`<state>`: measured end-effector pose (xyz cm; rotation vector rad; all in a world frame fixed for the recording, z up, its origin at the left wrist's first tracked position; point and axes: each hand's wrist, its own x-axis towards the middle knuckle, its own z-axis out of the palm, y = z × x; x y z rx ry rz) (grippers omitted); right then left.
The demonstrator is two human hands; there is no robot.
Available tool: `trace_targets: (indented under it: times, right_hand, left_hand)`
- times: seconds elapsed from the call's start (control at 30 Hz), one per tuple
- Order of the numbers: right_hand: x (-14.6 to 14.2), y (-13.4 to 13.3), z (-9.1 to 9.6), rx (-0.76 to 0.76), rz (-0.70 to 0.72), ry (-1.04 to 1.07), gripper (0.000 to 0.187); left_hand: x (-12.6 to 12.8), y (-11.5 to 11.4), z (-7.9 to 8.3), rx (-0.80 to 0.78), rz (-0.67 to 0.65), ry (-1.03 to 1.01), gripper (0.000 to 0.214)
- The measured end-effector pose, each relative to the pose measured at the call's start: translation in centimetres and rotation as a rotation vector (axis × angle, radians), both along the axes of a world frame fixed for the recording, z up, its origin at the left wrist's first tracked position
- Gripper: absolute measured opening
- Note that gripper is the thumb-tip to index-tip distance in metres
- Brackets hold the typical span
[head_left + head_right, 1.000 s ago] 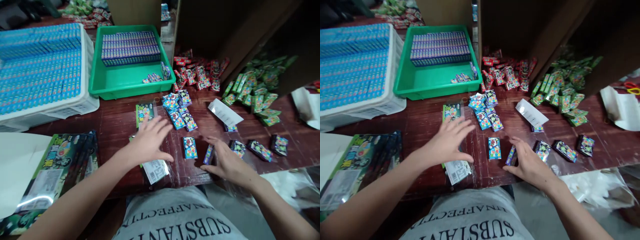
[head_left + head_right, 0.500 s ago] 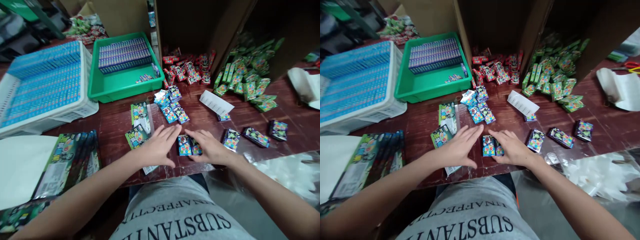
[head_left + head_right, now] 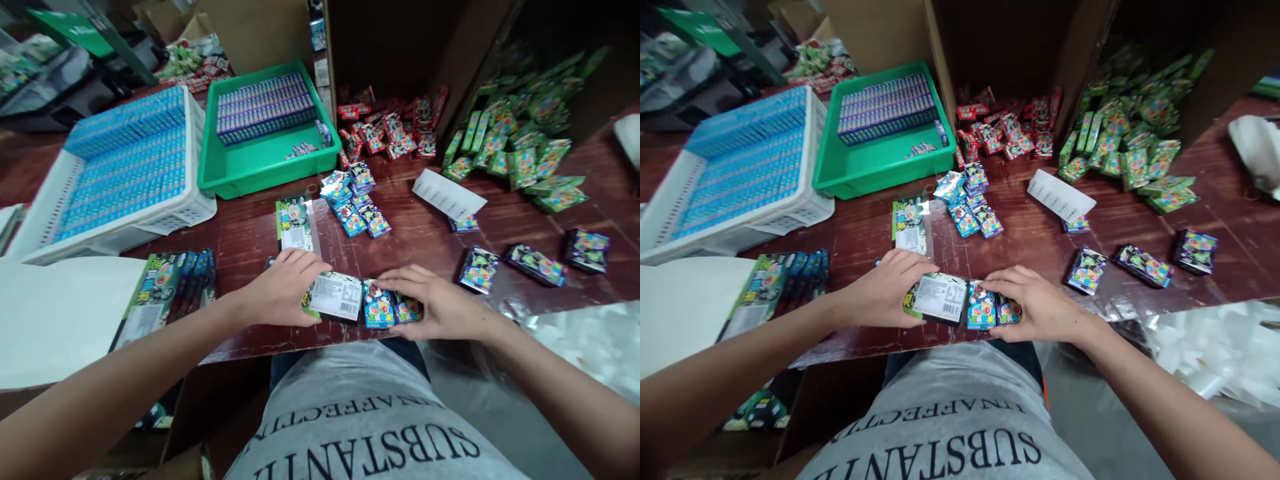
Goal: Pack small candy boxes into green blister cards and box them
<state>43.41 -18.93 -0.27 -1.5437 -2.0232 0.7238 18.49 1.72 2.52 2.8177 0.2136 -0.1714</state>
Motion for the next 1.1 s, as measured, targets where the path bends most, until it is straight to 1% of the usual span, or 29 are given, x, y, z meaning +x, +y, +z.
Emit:
trace_targets:
  times: [0.07,0.13,0.2,0.27,0.3,0.33,0.4,0.43,0.53,0.6,0.63,0.67,0.77,0.8,0.83,0.9,0.97,1.1]
  right_hand:
    - [0.3,0.0,-0.4,0.02,-0.025,-0.051,0.073]
    - [0.7,0.2,-0.7,0.008,-0.008,-0.101,0.072]
    - [1.1,0.5,-1.0,-0.012,0.013,-0.127,0.072]
    - [1.6,0.7,-1.3,-0.026,0.03,-0.125,0.072]
    - [1.8,0.8,-1.3,-0.031,0.038,-0.118,0.072]
    - [2.0,0.9,-1.4,-0.035,0.047,-0.11,0.072]
    - [2.3,1.0,-1.5,-0.046,0.057,-0.102,0.071]
    - [2.3,1.0,-1.6,-0.051,0.056,-0.101,0.071]
    - [2.4,1.1,-1.8,-0.054,0.033,-0.093,0.072]
    - [2.7,1.1,-1.9,-0.055,0.015,-0.086,0.072]
    - [2.9,1.2,-2.0,-0.058,0.005,-0.086,0.071]
    - [3.1,1.3,-2.0,-0.061,-0.005,-0.088,0.071]
    - [3.6,1.9,-2.1,-0.07,-0.028,-0.095,0.072]
    - [3.6,2.1,-2.2,-0.071,-0.031,-0.096,0.073]
    - [3.6,2.4,-2.2,-0.069,-0.029,-0.098,0.073]
    - [3.7,2.7,-2.3,-0.062,-0.019,-0.101,0.073]
    - [3.8,2.9,-2.4,-0.053,-0.01,-0.101,0.073]
    - [4.5,2.8,-2.2,-0.032,-0.093,-0.116,0.07]
  left_hand:
    - [-0.1,-0.9,-0.7,-0.037,0.057,-0.025,0.073]
    - [-0.1,-1.4,-1.5,-0.048,0.089,-0.027,0.072]
    - [0.2,-1.7,-2.0,-0.067,0.108,-0.021,0.078]
    - [0.9,-1.7,-2.4,-0.122,0.121,-0.011,0.087]
    - [1.4,-1.6,-2.6,-0.152,0.135,-0.011,0.083]
    - [1.9,-1.5,-2.7,-0.175,0.157,-0.015,0.072]
    - [3.2,-1.4,-3.0,-0.188,0.23,-0.031,0.042]
    - [3.8,-1.4,-3.2,-0.186,0.273,-0.04,0.034]
    - [4.9,-1.6,-3.5,-0.204,0.366,-0.046,0.033]
    - [4.9,-1.7,-3.5,-0.205,0.377,-0.051,0.032]
    - [4.7,-1.8,-3.5,-0.198,0.356,-0.054,0.031]
    - [4.3,-1.8,-3.4,-0.193,0.314,-0.052,0.036]
    - [3.3,-1.7,-3.4,-0.172,0.175,-0.016,0.094]
    - [3.1,-1.7,-3.5,-0.157,0.154,-0.002,0.104]
    - [3.0,-1.6,-3.6,-0.138,0.147,0.006,0.106]
    - [3.1,-1.5,-3.8,-0.109,0.141,-0.001,0.1]
    - [3.4,-1.4,-4.0,-0.114,0.133,-0.02,0.097]
    - [3.8,-1.6,-4.2,-0.138,0.188,-0.05,0.096]
